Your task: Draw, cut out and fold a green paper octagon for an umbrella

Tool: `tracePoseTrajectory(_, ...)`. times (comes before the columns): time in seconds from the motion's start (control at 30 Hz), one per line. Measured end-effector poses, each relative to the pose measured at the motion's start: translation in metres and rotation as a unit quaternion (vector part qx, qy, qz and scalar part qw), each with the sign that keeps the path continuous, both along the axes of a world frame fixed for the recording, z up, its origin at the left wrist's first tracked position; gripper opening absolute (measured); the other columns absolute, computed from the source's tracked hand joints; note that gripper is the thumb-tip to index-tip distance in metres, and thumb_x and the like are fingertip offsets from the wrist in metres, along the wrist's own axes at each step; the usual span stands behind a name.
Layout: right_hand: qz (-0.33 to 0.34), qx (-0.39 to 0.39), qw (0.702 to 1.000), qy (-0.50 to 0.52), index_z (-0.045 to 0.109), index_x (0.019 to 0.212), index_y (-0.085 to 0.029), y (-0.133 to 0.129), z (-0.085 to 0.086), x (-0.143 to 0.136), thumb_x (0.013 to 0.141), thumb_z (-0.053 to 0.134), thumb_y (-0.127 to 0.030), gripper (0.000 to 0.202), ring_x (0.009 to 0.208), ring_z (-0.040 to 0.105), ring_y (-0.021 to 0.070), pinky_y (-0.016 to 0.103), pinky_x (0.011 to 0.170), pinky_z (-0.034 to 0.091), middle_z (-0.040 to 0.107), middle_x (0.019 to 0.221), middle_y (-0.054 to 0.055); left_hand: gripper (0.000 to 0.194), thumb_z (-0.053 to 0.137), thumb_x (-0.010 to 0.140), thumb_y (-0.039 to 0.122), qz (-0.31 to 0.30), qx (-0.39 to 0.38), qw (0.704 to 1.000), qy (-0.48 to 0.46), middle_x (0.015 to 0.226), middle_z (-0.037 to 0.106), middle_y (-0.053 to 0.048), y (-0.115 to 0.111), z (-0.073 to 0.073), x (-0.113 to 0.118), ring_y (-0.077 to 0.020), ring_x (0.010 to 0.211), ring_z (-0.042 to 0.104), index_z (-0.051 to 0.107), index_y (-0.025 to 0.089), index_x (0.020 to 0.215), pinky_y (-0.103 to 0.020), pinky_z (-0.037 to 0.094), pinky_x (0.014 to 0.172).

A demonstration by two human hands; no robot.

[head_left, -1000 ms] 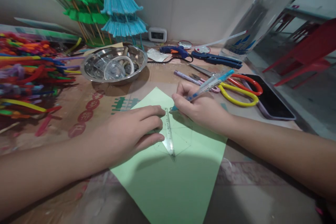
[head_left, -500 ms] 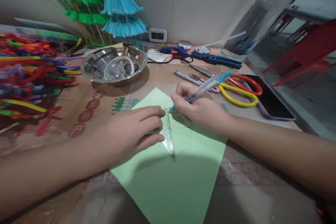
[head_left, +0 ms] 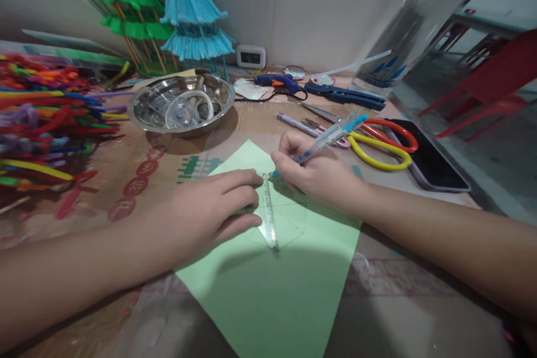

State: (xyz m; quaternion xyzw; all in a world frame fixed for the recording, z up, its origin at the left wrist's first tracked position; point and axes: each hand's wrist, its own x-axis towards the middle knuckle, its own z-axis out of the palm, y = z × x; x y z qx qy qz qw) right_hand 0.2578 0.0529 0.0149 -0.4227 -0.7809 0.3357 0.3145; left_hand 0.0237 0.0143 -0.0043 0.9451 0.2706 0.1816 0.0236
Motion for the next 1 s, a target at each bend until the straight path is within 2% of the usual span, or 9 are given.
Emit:
tracePoseTrajectory(0.33, -0.015, -0.008, 1.0, -0.003, 0.042, 0.075, -0.025, -0.001, -0.001, 0.0, 0.095, 0.054, -0.031, 0.024, 0.062, 0.045, 0.0132, 0.03, 0.064, 0.034, 0.047, 0.062, -0.006, 0.035, 0.041, 0.113, 0.041, 0.004, 0.037, 0.999, 0.016, 0.123, 0.072, -0.015, -0.007, 0.001, -0.003, -0.0304, 0.112, 0.072, 0.064, 0.017, 0.098, -0.042, 0.061, 0.087)
tracePoseTrajectory(0.53, -0.015, -0.018, 1.0, -0.003, 0.044, 0.074, -0.025, -0.001, 0.0, 0.0, 0.094, 0.054, -0.031, 0.024, 0.061, 0.046, 0.0134, 0.03, 0.064, 0.035, 0.048, 0.062, -0.006, 0.031, 0.04, 0.113, 0.039, 0.004, 0.06, 0.997, 0.039, 0.12, 0.071, -0.014, -0.011, 0.002, -0.006, -0.0305, 0.107, 0.071, 0.061, 0.018, 0.105, -0.045, 0.059, 0.084)
tracePoseTrajectory(0.7, -0.024, -0.036, 0.999, -0.003, 0.044, 0.075, -0.025, -0.003, -0.001, 0.0, 0.096, 0.055, -0.032, 0.025, 0.057, 0.046, 0.0129, 0.029, 0.06, 0.035, 0.048, 0.058, -0.007, 0.033, 0.039, 0.114, 0.039, 0.011, 0.068, 0.996, 0.05, 0.119, 0.071, -0.014, -0.014, 0.002, -0.008, -0.0292, 0.104, 0.07, 0.058, 0.019, 0.097, -0.045, 0.057, 0.082)
tracePoseTrajectory(0.83, -0.031, -0.066, 0.997, 0.027, 0.047, 0.082, -0.024, 0.002, -0.004, 0.005, 0.101, 0.055, -0.041, 0.027, 0.052, 0.048, 0.0121, 0.027, 0.058, 0.037, 0.055, 0.055, -0.008, 0.032, 0.041, 0.113, 0.041, 0.019, 0.064, 0.996, 0.057, 0.118, 0.071, -0.013, -0.016, 0.004, -0.007, -0.0291, 0.102, 0.07, 0.06, 0.019, 0.098, -0.044, 0.057, 0.08)
tracePoseTrajectory(0.9, -0.023, -0.067, 0.995, 0.067, 0.052, 0.091, -0.023, 0.008, -0.005, 0.008, 0.103, 0.054, -0.049, 0.029, 0.053, 0.051, 0.0122, 0.026, 0.058, 0.04, 0.066, 0.063, -0.005, 0.031, 0.045, 0.112, 0.04, 0.017, 0.066, 0.996, 0.057, 0.118, 0.071, -0.013, -0.016, 0.004, -0.007, -0.0295, 0.104, 0.07, 0.061, 0.019, 0.098, -0.043, 0.057, 0.081)
tracePoseTrajectory(1.0, -0.014, -0.038, 0.996, 0.082, 0.061, 0.103, -0.021, 0.02, -0.006, 0.012, 0.103, 0.055, -0.052, 0.031, 0.069, 0.063, 0.0145, 0.028, 0.066, 0.05, 0.078, 0.092, 0.004, 0.028, 0.052, 0.109, 0.039, 0.011, 0.068, 0.997, 0.039, 0.116, 0.071, -0.013, -0.014, 0.002, -0.006, -0.0284, 0.103, 0.07, 0.062, 0.018, 0.095, -0.041, 0.057, 0.082)
